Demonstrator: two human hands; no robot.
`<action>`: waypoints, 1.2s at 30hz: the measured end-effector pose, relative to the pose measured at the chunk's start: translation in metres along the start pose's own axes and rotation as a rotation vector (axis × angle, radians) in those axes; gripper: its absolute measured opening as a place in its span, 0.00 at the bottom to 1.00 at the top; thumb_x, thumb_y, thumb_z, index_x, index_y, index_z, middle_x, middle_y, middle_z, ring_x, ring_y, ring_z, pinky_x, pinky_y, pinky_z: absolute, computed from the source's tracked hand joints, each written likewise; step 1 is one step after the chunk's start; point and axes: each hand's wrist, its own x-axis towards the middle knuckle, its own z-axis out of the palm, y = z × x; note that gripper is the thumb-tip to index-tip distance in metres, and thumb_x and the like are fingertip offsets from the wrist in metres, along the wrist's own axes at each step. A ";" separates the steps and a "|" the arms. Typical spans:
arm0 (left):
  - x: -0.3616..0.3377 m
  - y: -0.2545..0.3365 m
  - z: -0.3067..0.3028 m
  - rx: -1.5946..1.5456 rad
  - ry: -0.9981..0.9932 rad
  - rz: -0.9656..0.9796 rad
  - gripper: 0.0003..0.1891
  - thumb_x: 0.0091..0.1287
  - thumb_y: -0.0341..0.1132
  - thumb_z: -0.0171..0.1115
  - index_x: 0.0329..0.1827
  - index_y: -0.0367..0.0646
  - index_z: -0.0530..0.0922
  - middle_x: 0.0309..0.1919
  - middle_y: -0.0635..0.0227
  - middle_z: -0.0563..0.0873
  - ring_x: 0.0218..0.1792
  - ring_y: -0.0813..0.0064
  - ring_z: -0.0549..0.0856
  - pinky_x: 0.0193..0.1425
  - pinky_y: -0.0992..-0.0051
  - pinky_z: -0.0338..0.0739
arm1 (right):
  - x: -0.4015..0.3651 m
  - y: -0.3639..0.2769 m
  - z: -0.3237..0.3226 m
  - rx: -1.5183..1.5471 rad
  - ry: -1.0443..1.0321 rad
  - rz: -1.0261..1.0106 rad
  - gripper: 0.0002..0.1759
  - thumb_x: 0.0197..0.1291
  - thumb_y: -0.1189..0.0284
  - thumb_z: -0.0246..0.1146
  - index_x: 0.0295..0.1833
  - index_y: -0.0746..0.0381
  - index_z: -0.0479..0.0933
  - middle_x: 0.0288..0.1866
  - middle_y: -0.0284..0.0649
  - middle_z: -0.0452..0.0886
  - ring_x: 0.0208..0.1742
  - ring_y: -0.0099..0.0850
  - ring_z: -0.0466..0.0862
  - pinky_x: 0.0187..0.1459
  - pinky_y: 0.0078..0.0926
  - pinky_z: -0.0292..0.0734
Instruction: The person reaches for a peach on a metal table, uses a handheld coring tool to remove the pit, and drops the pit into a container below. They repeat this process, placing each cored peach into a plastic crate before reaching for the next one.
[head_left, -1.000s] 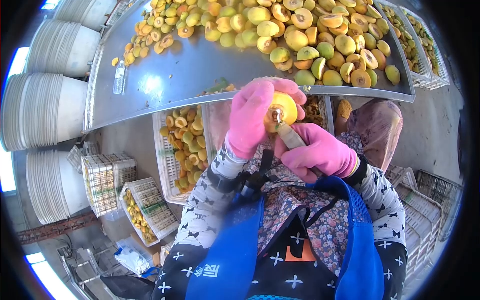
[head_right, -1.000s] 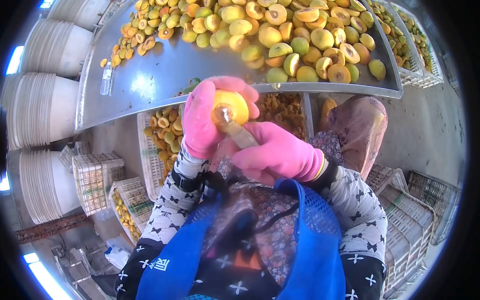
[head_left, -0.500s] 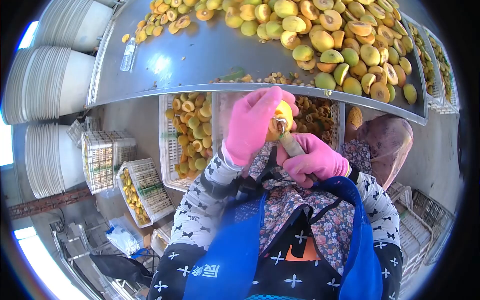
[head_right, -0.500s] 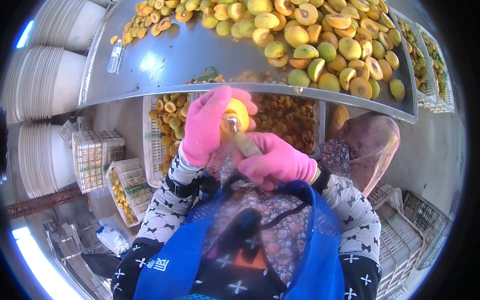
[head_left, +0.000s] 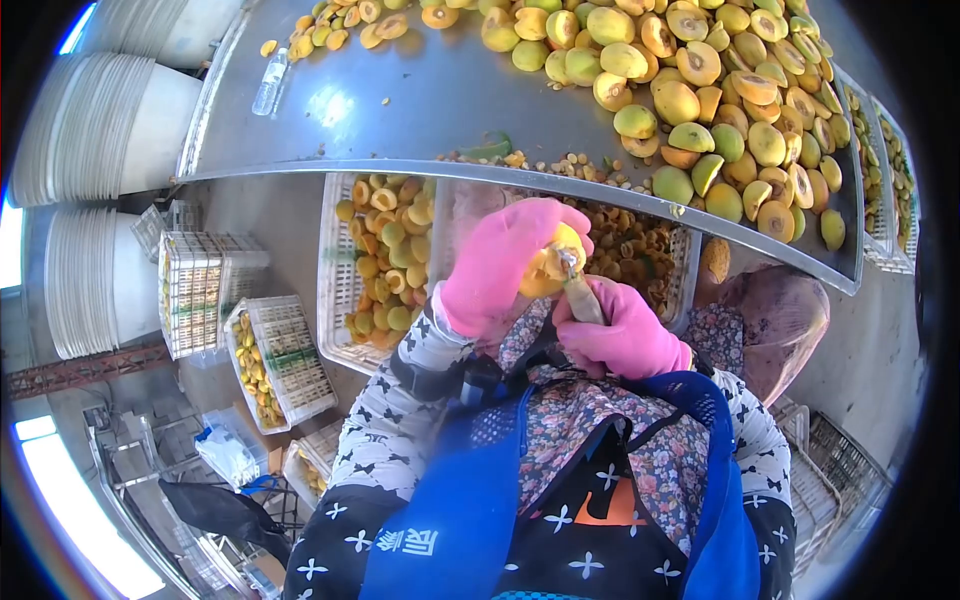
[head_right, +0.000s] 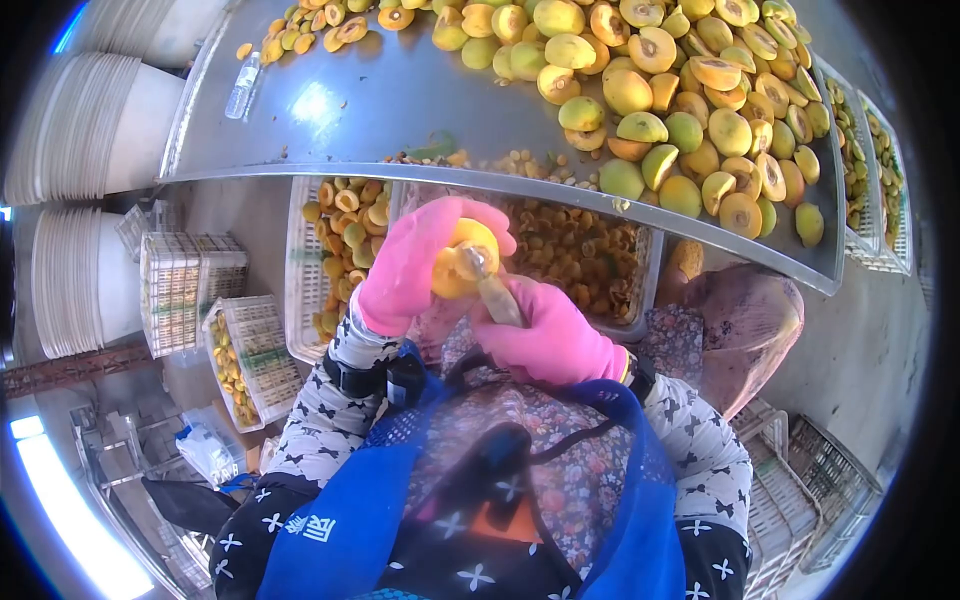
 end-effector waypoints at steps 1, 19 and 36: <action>0.001 -0.003 -0.001 0.003 -0.032 0.017 0.17 0.75 0.39 0.56 0.57 0.35 0.78 0.48 0.59 0.86 0.46 0.73 0.85 0.54 0.71 0.80 | 0.000 -0.001 -0.001 0.001 -0.005 0.022 0.07 0.58 0.78 0.64 0.40 0.64 0.73 0.22 0.34 0.74 0.18 0.23 0.74 0.20 0.21 0.68; -0.064 -0.001 -0.159 0.949 0.534 0.153 0.29 0.67 0.44 0.69 0.69 0.41 0.74 0.62 0.56 0.79 0.64 0.65 0.78 0.68 0.69 0.72 | 0.002 0.001 -0.037 -1.151 0.236 -0.905 0.13 0.50 0.72 0.73 0.42 0.58 0.81 0.28 0.41 0.81 0.28 0.45 0.82 0.31 0.38 0.77; 0.174 -0.029 0.004 1.270 -0.026 0.526 0.37 0.62 0.54 0.66 0.72 0.46 0.71 0.66 0.50 0.75 0.67 0.49 0.74 0.72 0.56 0.68 | -0.112 -0.119 0.013 -1.489 0.210 -1.214 0.23 0.42 0.64 0.66 0.49 0.51 0.81 0.36 0.31 0.77 0.32 0.30 0.76 0.33 0.33 0.75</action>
